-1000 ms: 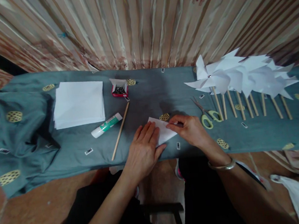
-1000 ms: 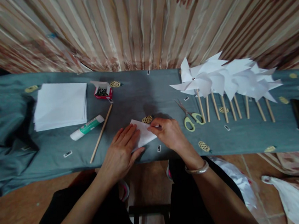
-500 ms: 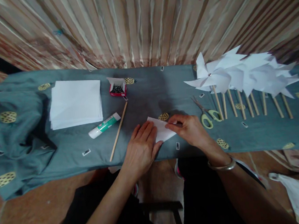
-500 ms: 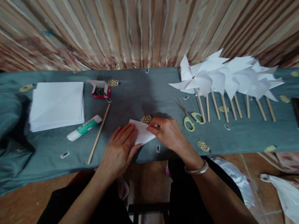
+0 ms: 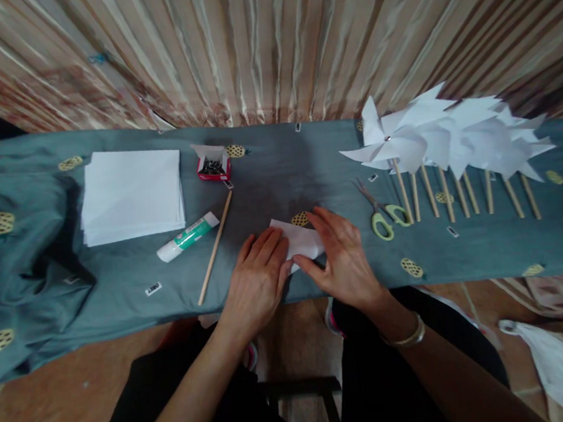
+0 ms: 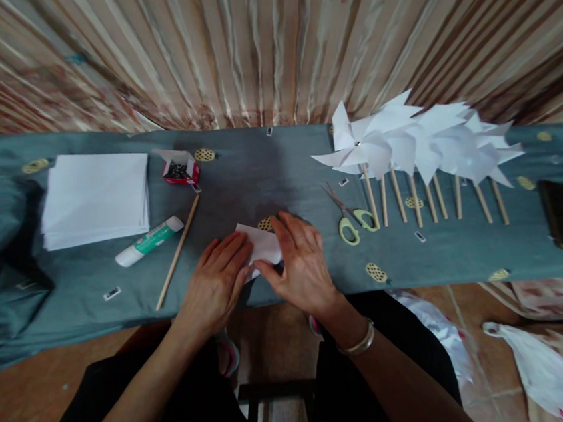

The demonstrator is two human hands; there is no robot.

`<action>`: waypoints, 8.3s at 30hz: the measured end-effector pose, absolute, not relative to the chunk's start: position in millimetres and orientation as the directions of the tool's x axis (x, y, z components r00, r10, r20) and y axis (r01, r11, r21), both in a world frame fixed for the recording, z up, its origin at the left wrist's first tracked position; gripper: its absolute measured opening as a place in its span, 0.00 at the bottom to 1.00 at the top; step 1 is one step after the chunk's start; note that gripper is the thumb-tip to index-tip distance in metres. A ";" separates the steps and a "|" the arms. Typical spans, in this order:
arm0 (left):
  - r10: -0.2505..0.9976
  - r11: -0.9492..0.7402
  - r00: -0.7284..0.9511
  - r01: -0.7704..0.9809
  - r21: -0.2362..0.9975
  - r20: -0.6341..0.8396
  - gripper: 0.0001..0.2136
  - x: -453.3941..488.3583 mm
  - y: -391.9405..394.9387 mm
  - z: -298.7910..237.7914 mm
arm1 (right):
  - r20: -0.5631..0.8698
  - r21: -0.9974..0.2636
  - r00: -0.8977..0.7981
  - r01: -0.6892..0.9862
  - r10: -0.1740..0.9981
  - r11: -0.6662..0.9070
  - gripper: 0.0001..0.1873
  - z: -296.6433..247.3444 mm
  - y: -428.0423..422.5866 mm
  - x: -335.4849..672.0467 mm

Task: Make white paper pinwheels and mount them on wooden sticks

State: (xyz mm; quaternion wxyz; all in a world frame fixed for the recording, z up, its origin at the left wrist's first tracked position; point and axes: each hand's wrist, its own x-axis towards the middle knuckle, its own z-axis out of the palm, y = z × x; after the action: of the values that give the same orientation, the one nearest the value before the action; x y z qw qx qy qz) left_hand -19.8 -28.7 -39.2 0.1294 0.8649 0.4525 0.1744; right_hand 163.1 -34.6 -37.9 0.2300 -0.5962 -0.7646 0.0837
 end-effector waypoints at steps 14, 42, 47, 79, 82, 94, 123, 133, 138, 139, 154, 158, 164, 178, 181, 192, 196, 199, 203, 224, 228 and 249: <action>0.827 -0.558 0.529 0.732 0.391 0.189 0.19 -21.6 -25.7 -42.0 | 0.242 -0.355 -0.171 0.900 0.955 0.251 0.37 -46.1 -38.2 161.7; 0.822 -0.567 0.535 0.737 0.367 0.196 0.20 -40.2 -36.2 -52.5 | 0.255 -0.324 -0.496 0.765 0.830 0.557 0.23 -58.3 -64.9 181.8; 0.839 -0.544 0.487 0.765 0.344 0.243 0.22 -56.5 -48.7 -53.2 | 0.238 -0.324 -0.491 0.773 0.838 0.545 0.25 -57.4 -64.4 183.7; 0.820 -0.563 0.484 0.778 0.278 0.306 0.14 -67.1 -96.5 -38.7 | 0.359 -0.135 -0.421 0.860 0.833 0.492 0.19 -52.9 -75.7 211.1; 0.822 -0.555 0.462 0.781 0.287 0.333 0.12 -75.5 -99.2 -37.4 | 0.359 -0.126 -0.339 0.905 0.870 0.405 0.18 -53.3 -71.0 227.0; 0.891 -0.439 0.329 0.802 0.405 0.313 0.18 -62.8 -82.8 -48.6 | 0.212 -0.549 -0.147 0.800 0.966 0.243 0.18 -42.9 -39.1 194.8; 0.848 0.529 0.179 -0.227 0.818 -0.499 0.22 -20.6 -51.9 -8.5 | 0.289 -0.878 0.014 0.401 0.957 0.260 0.08 -4.6 -33.4 211.3; 0.869 0.448 -0.014 -0.407 0.796 -0.495 0.19 -12.8 -40.6 2.7 | 0.330 -0.441 0.113 0.896 0.937 0.048 0.17 -18.8 -28.4 252.8; 0.920 0.316 -0.042 -0.510 0.800 -0.390 0.19 -2.7 -26.4 20.0 | 0.299 -0.138 0.105 0.988 0.949 -0.065 0.15 -27.4 -27.5 259.4; 0.928 0.291 -0.050 -0.523 0.801 -0.369 0.18 -1.5 -23.8 20.5 | 0.285 -0.116 0.099 0.991 0.953 -0.068 0.15 -28.0 -27.0 258.1; 0.901 0.090 -0.384 -0.294 0.951 -0.204 0.17 -55.0 1.8 7.0 | 0.093 -0.169 -0.071 0.982 0.993 0.086 0.19 -32.5 -40.5 225.8; 0.891 0.066 -0.427 -0.219 0.973 -0.156 0.15 -61.8 1.6 6.9 | 0.070 -0.195 -0.065 0.978 0.995 0.077 0.20 -27.1 -42.4 213.1; 0.872 0.039 -0.479 -0.136 0.990 -0.100 0.11 -68.6 4.1 6.1 | -0.067 -0.750 0.078 0.654 0.995 -0.102 0.15 -22.2 -45.1 201.7; 0.832 -0.053 -0.543 -0.280 0.959 -0.112 0.13 -71.2 5.5 12.7 | -0.234 -0.960 -0.302 -0.079 0.924 -0.269 0.30 3.8 -66.6 170.7; 0.833 -0.029 -0.539 -0.275 0.961 -0.129 0.13 -74.2 4.8 11.6 | -0.256 -0.959 -0.430 -0.001 0.866 -0.284 0.32 1.4 -65.8 167.9; 0.875 -0.017 -0.482 -0.128 0.992 -0.047 0.09 -62.7 7.7 8.9 | -0.282 -0.946 -0.463 -0.011 0.840 -0.323 0.33 -5.8 -58.8 167.7; 0.888 -0.041 -0.460 -0.095 0.995 -0.007 0.09 -61.8 7.6 4.7 | -0.299 -0.937 -0.459 -0.023 0.837 -0.347 0.34 -5.6 -56.6 167.4; 0.894 -0.050 -0.449 -0.085 0.995 0.007 0.09 -62.6 8.0 0.7 | -0.318 -0.928 -0.464 -0.023 0.826 -0.371 0.33 -6.4 -56.3 167.8; 0.892 -0.050 -0.452 -0.090 0.995 0.003 0.09 -62.1 8.7 -1.4 | -0.325 -0.922 -0.469 -0.035 0.821 -0.386 0.32 -7.8 -56.7 167.9; 0.891 -0.026 -0.452 -0.133 0.991 -0.037 0.07 -55.6 6.6 7.7 | -0.330 -0.928 -0.439 -0.013 0.835 -0.374 0.31 -7.1 -55.3 167.7; 0.893 -0.010 -0.446 -0.132 0.991 -0.050 0.08 -56.3 6.9 6.0 | -0.343 -0.924 -0.443 0.001 0.828 -0.383 0.30 -7.3 -54.8 168.9; 0.897 0.010 -0.435 -0.149 0.989 -0.074 0.10 -55.6 6.7 6.2 | -0.339 -0.906 -0.481 -0.065 0.808 -0.418 0.25 -16.8 -56.8 173.3</action>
State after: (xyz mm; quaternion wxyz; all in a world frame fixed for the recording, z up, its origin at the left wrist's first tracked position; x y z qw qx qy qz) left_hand -55.6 6.7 6.2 0.4194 0.3263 0.5735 0.6235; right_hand 173.3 -56.8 -16.8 0.2975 -0.4134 -0.4499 0.7336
